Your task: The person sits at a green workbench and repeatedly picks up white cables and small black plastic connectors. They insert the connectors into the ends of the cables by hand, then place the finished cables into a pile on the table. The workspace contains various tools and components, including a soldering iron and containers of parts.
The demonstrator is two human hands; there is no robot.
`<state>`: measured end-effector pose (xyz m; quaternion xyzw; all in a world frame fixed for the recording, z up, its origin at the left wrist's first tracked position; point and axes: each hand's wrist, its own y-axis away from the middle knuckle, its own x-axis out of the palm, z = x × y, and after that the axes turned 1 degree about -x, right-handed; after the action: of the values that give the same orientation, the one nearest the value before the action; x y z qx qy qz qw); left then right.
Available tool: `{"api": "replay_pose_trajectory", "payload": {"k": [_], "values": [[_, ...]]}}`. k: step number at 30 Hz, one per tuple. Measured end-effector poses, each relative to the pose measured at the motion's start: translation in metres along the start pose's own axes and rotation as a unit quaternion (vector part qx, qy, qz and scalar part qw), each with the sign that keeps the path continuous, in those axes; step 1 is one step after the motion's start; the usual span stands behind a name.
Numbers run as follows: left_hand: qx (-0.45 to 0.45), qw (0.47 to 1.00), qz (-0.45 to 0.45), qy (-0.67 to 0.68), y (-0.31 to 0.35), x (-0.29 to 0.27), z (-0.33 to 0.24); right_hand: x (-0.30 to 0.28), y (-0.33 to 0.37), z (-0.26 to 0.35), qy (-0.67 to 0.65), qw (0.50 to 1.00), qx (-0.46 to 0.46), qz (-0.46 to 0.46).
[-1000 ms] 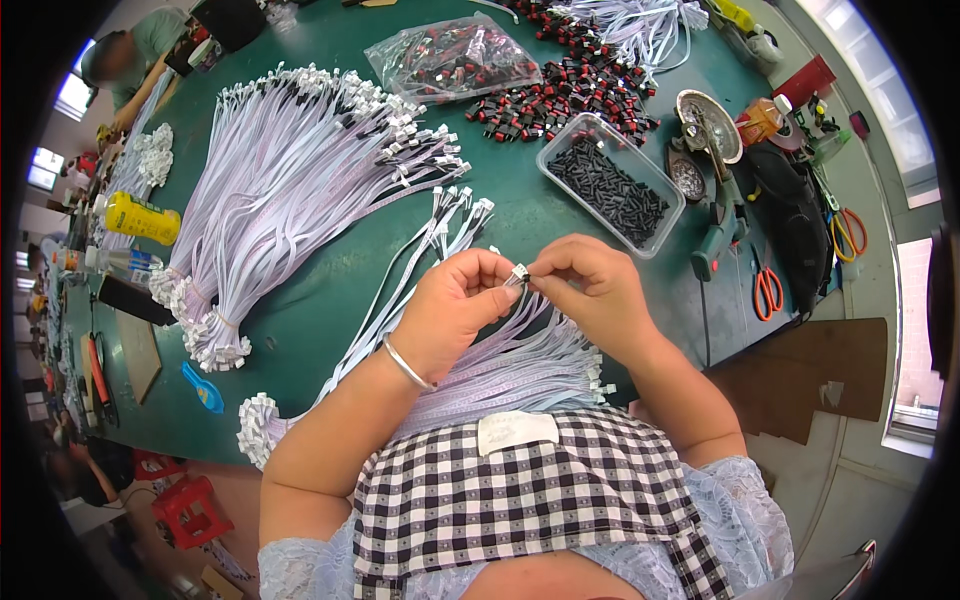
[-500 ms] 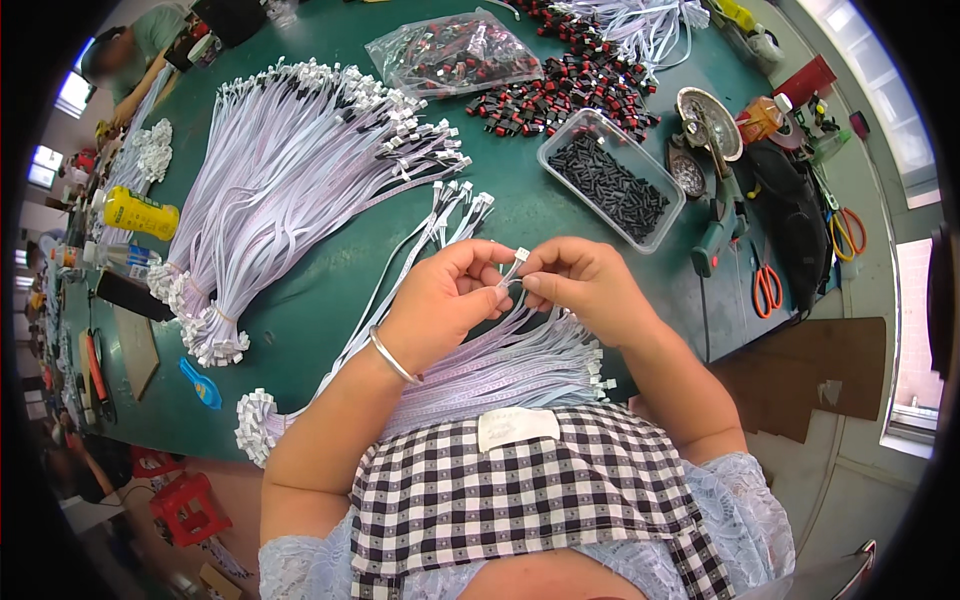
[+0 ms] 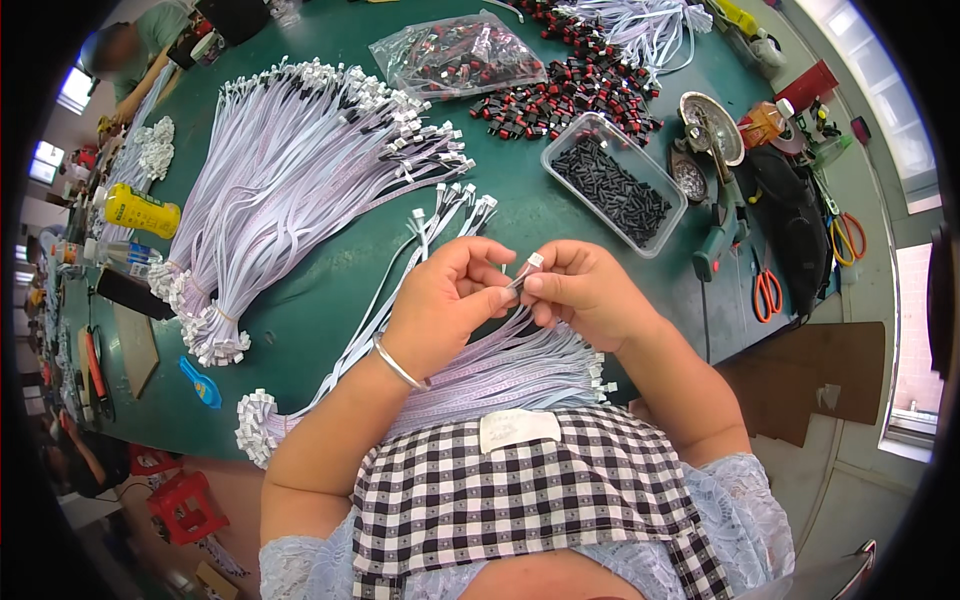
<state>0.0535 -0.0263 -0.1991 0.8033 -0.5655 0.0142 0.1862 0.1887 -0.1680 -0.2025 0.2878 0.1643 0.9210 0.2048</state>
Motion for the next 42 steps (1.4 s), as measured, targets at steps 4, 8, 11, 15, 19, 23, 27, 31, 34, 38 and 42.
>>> {"api": "replay_pose_trajectory", "payload": {"k": [4, 8, 11, 15, 19, 23, 27, 31, 34, 38, 42], "values": [[0.002, 0.999, 0.001, -0.038, 0.001, -0.001, -0.003, 0.001, -0.001, 0.002, 0.123, 0.992, -0.001, -0.003], [0.02, 0.995, -0.001, -0.101, 0.002, -0.001, -0.001, 0.002, -0.001, 0.004, 0.189, 0.982, -0.012, 0.003], [0.027, 0.987, 0.028, -0.155, 0.0, -0.005, -0.002, 0.001, -0.001, 0.004, 0.21, 0.978, -0.015, -0.002], [-0.016, 0.991, 0.026, -0.132, 0.001, -0.008, -0.001, -0.001, -0.004, 0.004, 0.22, 0.975, -0.008, 0.012], [0.008, 0.987, -0.002, -0.16, 0.001, -0.004, -0.002, 0.0, -0.007, 0.004, 0.216, 0.976, -0.005, 0.022], [0.115, 0.946, -0.043, -0.3, -0.009, -0.011, -0.005, -0.002, -0.016, 0.01, 0.274, 0.96, -0.031, 0.038], [0.102, 0.876, -0.132, -0.452, -0.028, -0.032, -0.011, -0.034, -0.024, 0.041, 0.589, 0.745, -0.297, -0.094], [0.112, 0.84, -0.132, -0.515, -0.041, -0.053, 0.005, -0.082, -0.023, 0.07, 0.776, 0.571, -0.189, -0.191], [0.145, 0.812, -0.134, -0.549, -0.036, -0.044, 0.006, -0.105, -0.027, 0.064, 0.809, 0.536, -0.18, -0.16], [0.174, 0.775, -0.078, -0.602, -0.019, -0.023, -0.002, -0.12, -0.04, 0.057, 0.818, 0.523, -0.187, -0.15], [0.127, 0.745, -0.016, -0.655, -0.012, -0.002, 0.011, -0.12, -0.046, 0.06, 0.804, 0.532, -0.212, -0.161]]}}
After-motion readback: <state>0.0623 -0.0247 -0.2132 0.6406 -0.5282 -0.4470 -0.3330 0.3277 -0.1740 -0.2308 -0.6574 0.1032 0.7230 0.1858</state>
